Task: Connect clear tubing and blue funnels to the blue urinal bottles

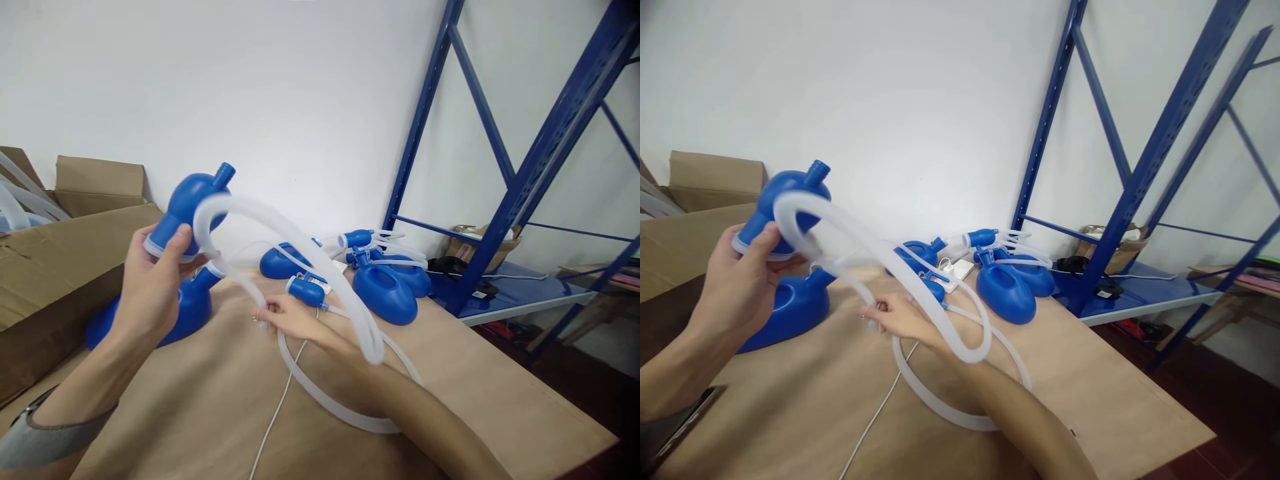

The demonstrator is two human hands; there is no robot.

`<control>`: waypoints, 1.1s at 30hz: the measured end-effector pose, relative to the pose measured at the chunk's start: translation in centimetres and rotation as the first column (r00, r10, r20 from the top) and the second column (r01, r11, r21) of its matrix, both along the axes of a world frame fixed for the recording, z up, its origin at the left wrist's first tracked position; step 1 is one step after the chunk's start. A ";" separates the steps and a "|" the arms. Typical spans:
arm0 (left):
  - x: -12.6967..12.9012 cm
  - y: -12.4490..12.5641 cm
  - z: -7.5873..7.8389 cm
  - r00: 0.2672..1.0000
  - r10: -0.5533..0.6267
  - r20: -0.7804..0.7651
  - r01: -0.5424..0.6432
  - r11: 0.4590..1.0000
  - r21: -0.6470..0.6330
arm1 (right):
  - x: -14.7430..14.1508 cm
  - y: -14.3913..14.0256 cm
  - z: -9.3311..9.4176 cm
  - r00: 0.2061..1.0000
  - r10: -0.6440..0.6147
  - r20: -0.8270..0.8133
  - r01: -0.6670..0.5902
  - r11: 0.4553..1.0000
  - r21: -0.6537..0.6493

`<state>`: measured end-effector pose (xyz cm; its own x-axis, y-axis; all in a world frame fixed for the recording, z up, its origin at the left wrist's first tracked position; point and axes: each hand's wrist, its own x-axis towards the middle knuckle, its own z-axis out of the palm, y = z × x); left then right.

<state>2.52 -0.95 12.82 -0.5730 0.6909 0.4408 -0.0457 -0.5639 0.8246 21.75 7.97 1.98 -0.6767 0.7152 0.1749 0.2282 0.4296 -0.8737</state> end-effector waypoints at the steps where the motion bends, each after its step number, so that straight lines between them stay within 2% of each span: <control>1: -0.5 0.1 0.1 0.999 0.045 -0.029 -0.046 0.999 -0.013 | -0.1 0.4 0.4 0.994 -0.041 -0.097 0.032 0.995 -0.093; 3: -1.4 0.4 0.2 0.987 0.101 -0.123 -0.109 0.992 -0.067 | -0.1 0.9 1.4 0.941 -0.132 -0.311 0.040 0.957 -0.286; 5: -1.9 0.5 0.1 0.970 0.100 -0.222 -0.134 0.981 -0.141 | 0.4 1.3 2.5 0.847 -0.207 -0.489 -0.012 0.913 -0.407; 9: -2.0 0.3 0.0 0.922 0.016 -0.388 -0.128 0.956 -0.264 | 2.2 1.8 4.6 0.656 -0.324 -0.682 -0.070 0.873 -0.482; 12: -1.7 -0.2 -0.2 0.864 -0.043 -0.501 -0.104 0.959 -0.262 | 3.3 2.2 5.6 0.590 -0.371 -0.717 -0.023 0.880 -0.474; 15: -1.3 -0.5 -0.4 0.816 -0.073 -0.574 -0.090 0.964 -0.251 | 3.7 2.4 6.1 0.583 -0.379 -0.719 0.006 0.887 -0.463; 23: -1.5 0.0 -1.1 0.724 0.003 -0.690 -0.114 0.987 -0.114 | 3.6 1.6 6.6 0.649 -0.302 -0.699 0.001 0.918 -0.396; 26: -1.8 0.1 -1.3 0.715 0.048 -0.698 -0.141 0.987 -0.077 | 3.9 1.3 6.9 0.666 -0.261 -0.699 0.000 0.937 -0.349; 30: -1.9 0.1 -1.2 0.713 0.100 -0.694 -0.161 0.987 -0.023 | 4.3 0.9 7.3 0.726 -0.211 -0.654 0.028 0.960 -0.278; 33: -2.0 0.0 -1.2 0.727 0.102 -0.679 -0.187 0.981 -0.052 | 4.5 0.9 7.6 0.748 -0.177 -0.639 0.051 0.976 -0.211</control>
<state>0.47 -0.91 11.64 -0.2542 0.6919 0.6758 0.6172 -0.4219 0.6641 26.22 8.88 9.59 -0.3541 0.8400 0.4111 -0.3849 0.2697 -0.8827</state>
